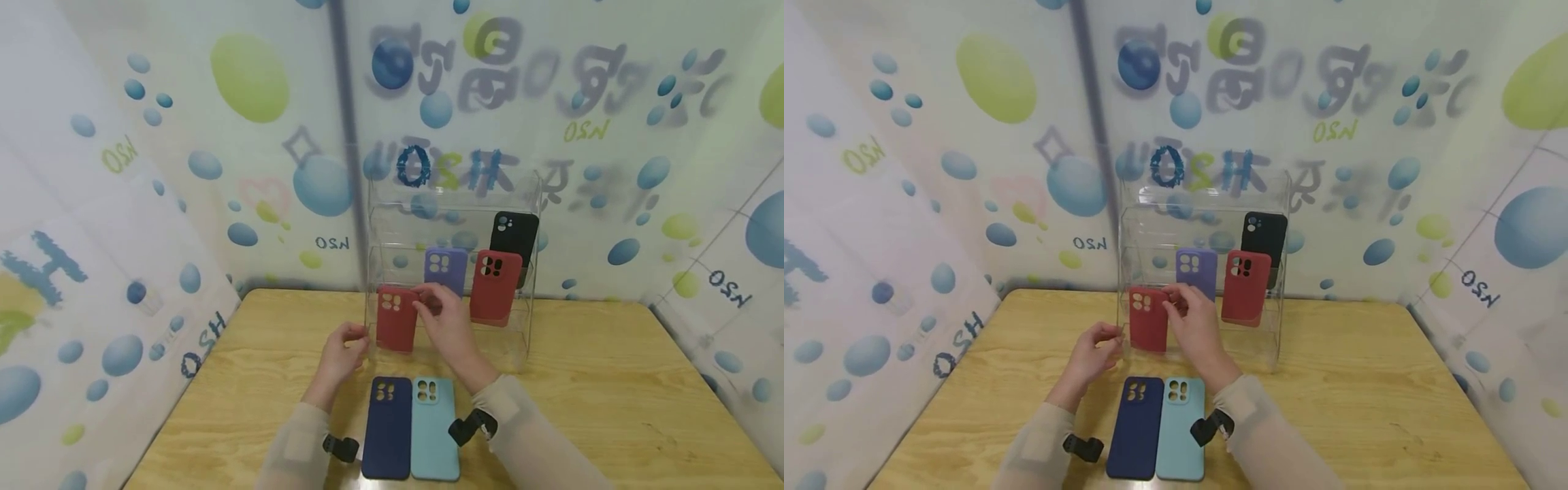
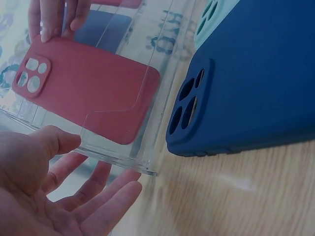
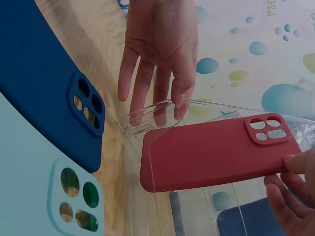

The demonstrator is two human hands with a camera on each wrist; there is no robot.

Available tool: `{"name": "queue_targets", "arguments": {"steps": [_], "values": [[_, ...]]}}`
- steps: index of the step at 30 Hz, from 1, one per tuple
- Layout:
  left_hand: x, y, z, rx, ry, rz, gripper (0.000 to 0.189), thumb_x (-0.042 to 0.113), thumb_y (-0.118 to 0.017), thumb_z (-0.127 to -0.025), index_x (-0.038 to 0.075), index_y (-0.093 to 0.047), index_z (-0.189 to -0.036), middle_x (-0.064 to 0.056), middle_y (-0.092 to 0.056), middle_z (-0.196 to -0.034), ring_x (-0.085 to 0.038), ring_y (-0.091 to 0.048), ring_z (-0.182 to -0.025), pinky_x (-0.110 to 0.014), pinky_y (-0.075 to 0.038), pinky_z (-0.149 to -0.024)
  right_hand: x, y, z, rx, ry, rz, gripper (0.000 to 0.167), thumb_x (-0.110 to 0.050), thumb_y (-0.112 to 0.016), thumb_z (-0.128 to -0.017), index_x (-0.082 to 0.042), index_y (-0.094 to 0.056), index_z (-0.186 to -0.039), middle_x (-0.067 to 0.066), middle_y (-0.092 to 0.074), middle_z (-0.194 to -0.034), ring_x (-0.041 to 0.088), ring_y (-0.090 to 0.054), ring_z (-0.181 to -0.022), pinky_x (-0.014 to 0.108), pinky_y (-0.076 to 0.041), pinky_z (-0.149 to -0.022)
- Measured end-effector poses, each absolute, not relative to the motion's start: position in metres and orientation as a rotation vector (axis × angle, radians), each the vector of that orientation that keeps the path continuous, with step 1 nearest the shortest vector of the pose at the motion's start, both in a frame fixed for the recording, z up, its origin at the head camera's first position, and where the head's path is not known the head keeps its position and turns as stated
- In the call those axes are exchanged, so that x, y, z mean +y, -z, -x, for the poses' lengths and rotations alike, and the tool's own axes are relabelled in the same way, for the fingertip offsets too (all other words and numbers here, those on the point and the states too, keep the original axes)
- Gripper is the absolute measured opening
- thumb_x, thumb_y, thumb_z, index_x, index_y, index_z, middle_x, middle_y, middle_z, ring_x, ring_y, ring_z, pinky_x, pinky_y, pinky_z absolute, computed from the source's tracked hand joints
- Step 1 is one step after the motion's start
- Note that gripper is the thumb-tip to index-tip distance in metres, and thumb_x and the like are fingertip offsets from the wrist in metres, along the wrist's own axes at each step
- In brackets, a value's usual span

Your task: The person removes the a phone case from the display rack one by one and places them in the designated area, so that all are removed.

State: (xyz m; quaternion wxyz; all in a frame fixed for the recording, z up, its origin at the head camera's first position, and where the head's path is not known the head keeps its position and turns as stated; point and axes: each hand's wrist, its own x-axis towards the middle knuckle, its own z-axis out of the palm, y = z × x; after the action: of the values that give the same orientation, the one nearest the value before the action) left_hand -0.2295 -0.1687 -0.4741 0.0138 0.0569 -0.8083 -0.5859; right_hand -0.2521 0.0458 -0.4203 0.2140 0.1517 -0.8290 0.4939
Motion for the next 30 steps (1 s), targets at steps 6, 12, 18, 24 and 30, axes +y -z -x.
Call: {"name": "queue_targets", "arguments": {"steps": [6, 12, 18, 24, 30], "values": [[-0.168, 0.471, 0.23, -2.516, 1.827, -0.152, 0.018, 0.007, -0.061, -0.1, -0.001, -0.062, -0.117, -0.026, -0.064, -0.128, -0.033, -0.071, -0.1, -0.043, -0.062, -0.075, 0.057, 0.415, 0.25, -2.213, -1.354, -0.413, 0.018, -0.01, -0.077, -0.093, -0.015, -0.074, -0.11, 0.004, -0.071, -0.09, 0.016, -0.071, -0.079, 0.027, -0.058, -0.067], [-0.168, 0.471, 0.227, -2.509, 1.825, -0.165, 0.019, 0.007, -0.062, -0.1, -0.002, -0.062, -0.117, -0.026, -0.065, -0.126, -0.031, -0.071, -0.096, -0.042, -0.062, -0.074, 0.069, 0.416, 0.248, -2.209, -1.364, -0.408, 0.018, -0.012, -0.076, -0.094, -0.016, -0.073, -0.112, 0.003, -0.072, -0.091, 0.014, -0.072, -0.08, 0.026, -0.059, -0.068], [-0.168, 0.471, 0.227, -2.51, 1.823, -0.165, 0.018, 0.008, -0.061, -0.1, -0.001, -0.062, -0.116, -0.026, -0.064, -0.127, -0.032, -0.07, -0.097, -0.042, -0.062, -0.074, 0.083, 0.415, 0.243, -2.232, -1.387, -0.369, 0.019, -0.01, -0.076, -0.094, -0.014, -0.073, -0.112, 0.005, -0.071, -0.09, 0.017, -0.074, -0.082, 0.027, -0.06, -0.07], [-0.168, 0.474, 0.23, -2.515, 1.814, -0.174, 0.018, 0.008, -0.061, -0.101, 0.0, -0.062, -0.116, -0.024, -0.064, -0.128, -0.029, -0.07, -0.095, -0.04, -0.062, -0.075, 0.096, 0.413, 0.238, -2.276, -1.417, -0.328, 0.021, -0.009, -0.076, -0.094, -0.014, -0.073, -0.113, 0.006, -0.072, -0.093, 0.021, -0.076, -0.085, 0.025, -0.06, -0.072], [-0.169, 0.476, 0.231, -2.514, 1.81, -0.171, 0.017, 0.008, -0.061, -0.1, 0.0, -0.062, -0.116, -0.024, -0.064, -0.126, -0.023, -0.068, -0.09, -0.037, -0.061, -0.071, 0.111, 0.412, 0.234, -2.315, -1.465, -0.302, 0.022, -0.006, -0.074, -0.094, -0.012, -0.072, -0.116, 0.009, -0.073, -0.094, 0.023, -0.073, -0.084, 0.02, -0.056, -0.071]]}}
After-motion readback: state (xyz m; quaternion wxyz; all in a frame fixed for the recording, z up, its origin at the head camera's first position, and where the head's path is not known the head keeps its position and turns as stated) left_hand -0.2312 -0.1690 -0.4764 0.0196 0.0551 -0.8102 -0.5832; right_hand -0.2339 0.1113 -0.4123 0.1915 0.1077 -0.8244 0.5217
